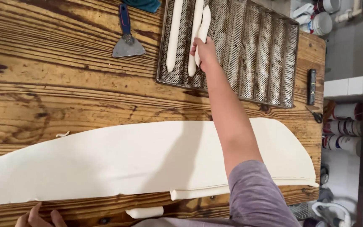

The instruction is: Cutting strips of dough and rolling them into long cylinders to place on a baking tray.

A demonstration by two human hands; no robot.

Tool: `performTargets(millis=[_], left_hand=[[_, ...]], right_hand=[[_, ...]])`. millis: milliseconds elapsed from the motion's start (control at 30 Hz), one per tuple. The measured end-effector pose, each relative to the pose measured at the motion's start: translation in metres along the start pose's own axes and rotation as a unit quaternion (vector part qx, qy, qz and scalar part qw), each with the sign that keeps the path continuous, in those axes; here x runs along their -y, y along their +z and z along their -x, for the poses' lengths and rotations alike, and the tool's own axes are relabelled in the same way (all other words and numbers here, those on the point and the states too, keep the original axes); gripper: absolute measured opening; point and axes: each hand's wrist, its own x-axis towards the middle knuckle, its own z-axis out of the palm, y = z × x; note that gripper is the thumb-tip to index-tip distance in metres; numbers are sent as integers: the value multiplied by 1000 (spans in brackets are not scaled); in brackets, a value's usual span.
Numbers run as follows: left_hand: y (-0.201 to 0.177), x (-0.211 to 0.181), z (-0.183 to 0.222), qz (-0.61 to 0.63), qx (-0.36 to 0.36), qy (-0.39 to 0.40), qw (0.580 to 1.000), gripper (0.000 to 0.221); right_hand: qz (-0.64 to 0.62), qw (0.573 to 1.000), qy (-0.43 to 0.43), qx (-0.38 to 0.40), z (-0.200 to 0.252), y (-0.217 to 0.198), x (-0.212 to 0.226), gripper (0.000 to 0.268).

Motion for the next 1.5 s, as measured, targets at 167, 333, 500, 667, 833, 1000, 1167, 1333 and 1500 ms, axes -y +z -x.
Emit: performTargets(millis=[167, 333, 500, 667, 833, 1000, 1167, 1333, 1500], left_hand=[[-7, 19, 2, -212, 55, 67, 973, 47], [-11, 1, -2, -100, 4, 38, 994, 41], [-11, 8, -31, -30, 5, 40, 999, 18], [-5, -19, -19, 188, -120, 77, 972, 70], [-39, -72, -19, 307, -64, 319, 894, 44], [-36, 10, 10, 324, 84, 217, 917, 37], [-91, 157, -53, 179, 329, -17, 927, 43], [-43, 248, -68, -49, -40, 334, 941, 31], [-65, 249, -108, 3, 156, 313, 937, 56]], right_hand=[[42, 999, -16, 17, 22, -9, 0, 26], [107, 994, -2, 17, 49, -1, 29, 36], [228, 937, -222, 144, 130, -3, 31, 26], [278, 819, -270, 422, 262, -13, -52, 23], [146, 822, -88, 543, 415, 4, -148, 39], [476, 764, -195, 389, 501, -5, -197, 54], [590, 720, -308, 195, 507, -53, -325, 72], [499, 729, -460, 86, 493, -43, -377, 40], [438, 747, -472, 165, 520, 70, -332, 47]])
